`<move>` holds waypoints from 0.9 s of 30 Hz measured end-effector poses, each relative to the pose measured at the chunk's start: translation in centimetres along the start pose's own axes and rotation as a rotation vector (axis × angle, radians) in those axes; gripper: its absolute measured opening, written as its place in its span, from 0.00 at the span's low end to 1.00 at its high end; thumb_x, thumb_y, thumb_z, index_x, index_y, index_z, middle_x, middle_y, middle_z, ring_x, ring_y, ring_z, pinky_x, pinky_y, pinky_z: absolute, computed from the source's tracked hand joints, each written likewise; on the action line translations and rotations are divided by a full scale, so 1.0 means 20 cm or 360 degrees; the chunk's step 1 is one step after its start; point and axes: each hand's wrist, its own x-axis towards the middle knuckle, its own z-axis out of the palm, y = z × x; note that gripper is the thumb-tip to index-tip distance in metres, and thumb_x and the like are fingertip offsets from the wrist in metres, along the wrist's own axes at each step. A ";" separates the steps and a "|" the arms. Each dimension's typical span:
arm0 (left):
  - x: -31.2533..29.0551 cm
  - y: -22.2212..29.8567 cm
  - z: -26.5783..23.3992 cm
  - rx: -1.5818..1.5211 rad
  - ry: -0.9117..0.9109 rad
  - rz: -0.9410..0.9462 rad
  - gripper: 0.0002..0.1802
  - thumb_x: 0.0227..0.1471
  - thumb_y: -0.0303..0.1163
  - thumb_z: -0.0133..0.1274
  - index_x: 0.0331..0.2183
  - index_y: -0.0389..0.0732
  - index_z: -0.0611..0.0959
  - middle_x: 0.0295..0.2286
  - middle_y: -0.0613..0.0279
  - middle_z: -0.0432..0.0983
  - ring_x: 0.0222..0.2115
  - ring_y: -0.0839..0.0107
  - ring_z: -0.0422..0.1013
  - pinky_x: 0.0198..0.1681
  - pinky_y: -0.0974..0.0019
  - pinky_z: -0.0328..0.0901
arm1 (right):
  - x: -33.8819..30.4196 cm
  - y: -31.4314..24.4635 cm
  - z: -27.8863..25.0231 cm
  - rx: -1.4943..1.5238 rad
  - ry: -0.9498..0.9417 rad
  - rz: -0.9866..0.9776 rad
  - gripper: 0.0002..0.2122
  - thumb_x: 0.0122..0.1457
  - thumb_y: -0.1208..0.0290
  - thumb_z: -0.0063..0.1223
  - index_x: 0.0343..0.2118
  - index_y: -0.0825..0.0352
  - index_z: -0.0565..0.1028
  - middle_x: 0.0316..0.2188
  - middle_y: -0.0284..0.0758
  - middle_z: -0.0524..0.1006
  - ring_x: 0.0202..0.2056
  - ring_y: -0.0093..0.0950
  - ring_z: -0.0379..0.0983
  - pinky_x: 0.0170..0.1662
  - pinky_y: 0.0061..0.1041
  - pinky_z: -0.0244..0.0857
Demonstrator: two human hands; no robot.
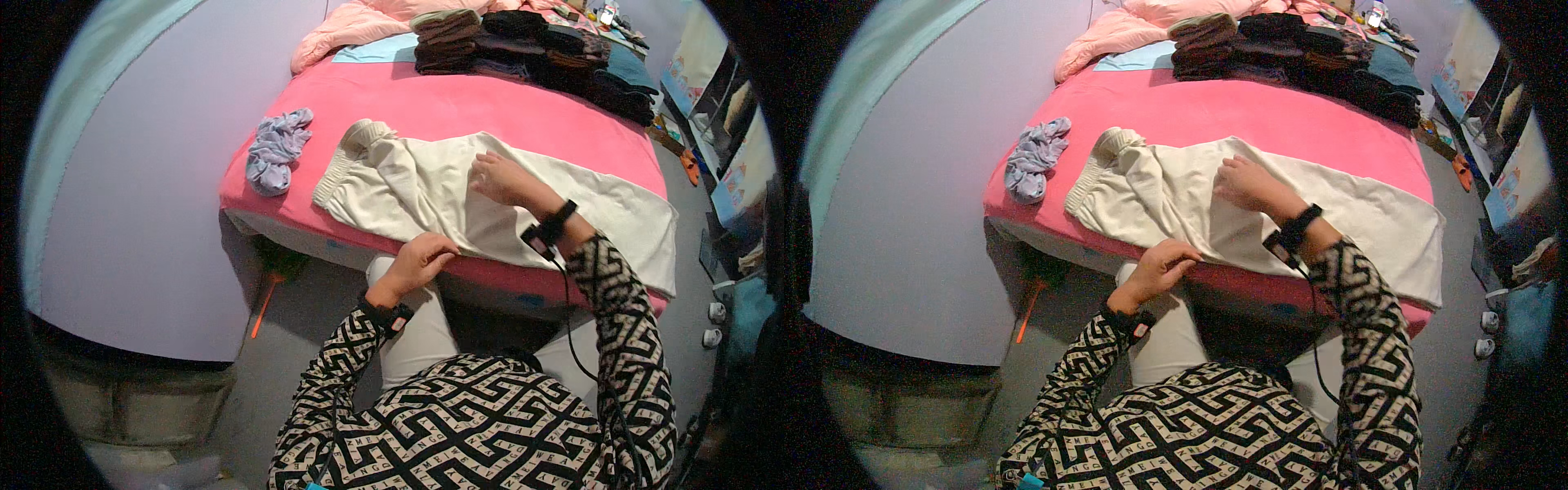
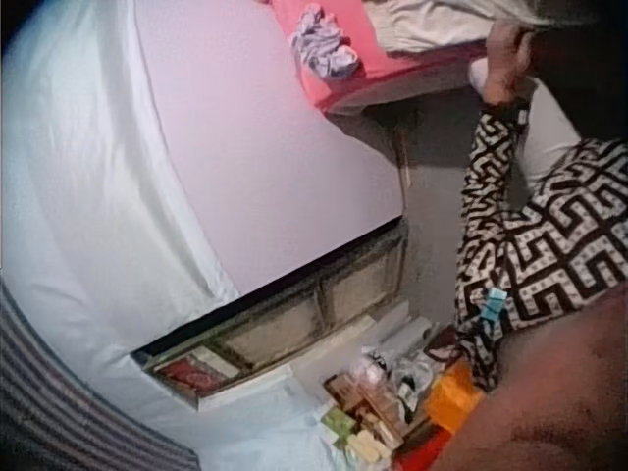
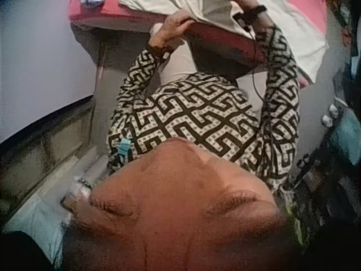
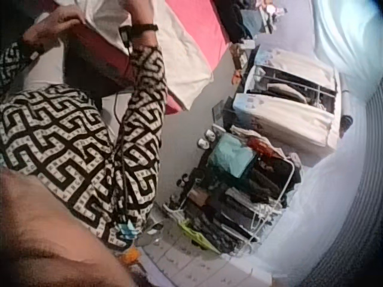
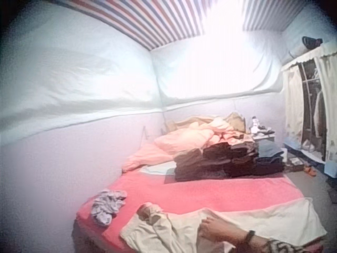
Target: The person folds several garments on a bed, including black pants, white pants, and a purple shirt. They smooth and align each item before folding it into a compact shape and placing it on a growing stack.
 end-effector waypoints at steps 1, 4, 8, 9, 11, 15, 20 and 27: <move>-0.02 0.01 -0.05 -0.0025 0.0002 -0.0109 0.08 0.52 0.24 0.58 0.37 0.36 0.82 0.35 0.55 0.80 0.36 0.59 0.76 0.42 0.63 0.69 | 0.07 -0.02 0.05 0.0119 -0.0021 0.0160 0.23 0.63 0.53 0.51 0.48 0.72 0.74 0.58 0.50 0.68 0.64 0.45 0.58 0.66 0.42 0.52; -0.08 -0.02 -0.27 0.0045 0.0081 -0.0252 0.09 0.54 0.21 0.57 0.39 0.35 0.82 0.37 0.56 0.80 0.38 0.68 0.76 0.43 0.69 0.70 | 0.10 -0.09 0.24 -0.0236 -0.0011 0.0484 0.30 0.67 0.50 0.41 0.65 0.66 0.57 0.68 0.46 0.54 0.69 0.44 0.47 0.67 0.53 0.41; -0.03 -0.20 -0.60 0.0284 0.0476 -0.0572 0.08 0.57 0.24 0.53 0.39 0.38 0.83 0.32 0.62 0.80 0.32 0.77 0.74 0.35 0.72 0.68 | 0.08 -0.06 0.35 -0.0264 0.0199 0.0488 0.31 0.68 0.48 0.36 0.67 0.65 0.56 0.69 0.44 0.53 0.70 0.41 0.45 0.69 0.50 0.36; 0.04 -0.27 -0.66 -0.0133 0.0629 -0.0757 0.08 0.59 0.25 0.52 0.40 0.37 0.83 0.31 0.64 0.80 0.31 0.77 0.75 0.35 0.72 0.68 | 0.07 -0.06 0.36 -0.0224 0.0200 0.0496 0.31 0.68 0.48 0.35 0.67 0.65 0.56 0.69 0.43 0.53 0.70 0.41 0.45 0.70 0.50 0.36; 0.16 -0.40 -0.80 -0.0020 0.0713 -0.0724 0.11 0.60 0.27 0.51 0.44 0.36 0.83 0.34 0.64 0.82 0.31 0.77 0.77 0.36 0.71 0.70 | 0.07 -0.05 0.36 -0.0186 0.0249 0.0491 0.31 0.67 0.48 0.35 0.67 0.64 0.57 0.69 0.43 0.53 0.70 0.40 0.46 0.70 0.50 0.36; 0.53 -0.61 -0.92 -0.0111 0.0812 -0.0626 0.29 0.57 0.30 0.56 0.56 0.28 0.70 0.52 0.47 0.72 0.30 0.71 0.78 0.36 0.70 0.72 | 0.06 -0.05 0.36 -0.0157 0.0387 0.0474 0.30 0.66 0.48 0.38 0.65 0.63 0.60 0.69 0.42 0.55 0.69 0.39 0.48 0.70 0.49 0.36; 0.91 -0.63 -0.95 0.0479 0.0506 -0.0889 0.46 0.47 0.42 0.66 0.59 0.26 0.65 0.47 0.42 0.73 0.33 0.67 0.78 0.33 0.69 0.73 | 0.04 -0.06 0.36 -0.0092 0.0453 0.0467 0.30 0.67 0.48 0.37 0.65 0.63 0.61 0.69 0.40 0.55 0.70 0.37 0.47 0.70 0.47 0.35; 0.80 -0.56 -1.00 0.0495 -0.0281 -0.1162 0.35 0.45 0.38 0.67 0.52 0.33 0.76 0.34 0.53 0.81 0.30 0.67 0.78 0.36 0.66 0.72 | 0.02 -0.07 0.35 -0.0051 0.0486 0.0498 0.29 0.67 0.49 0.38 0.64 0.64 0.62 0.68 0.39 0.58 0.69 0.36 0.48 0.71 0.46 0.35</move>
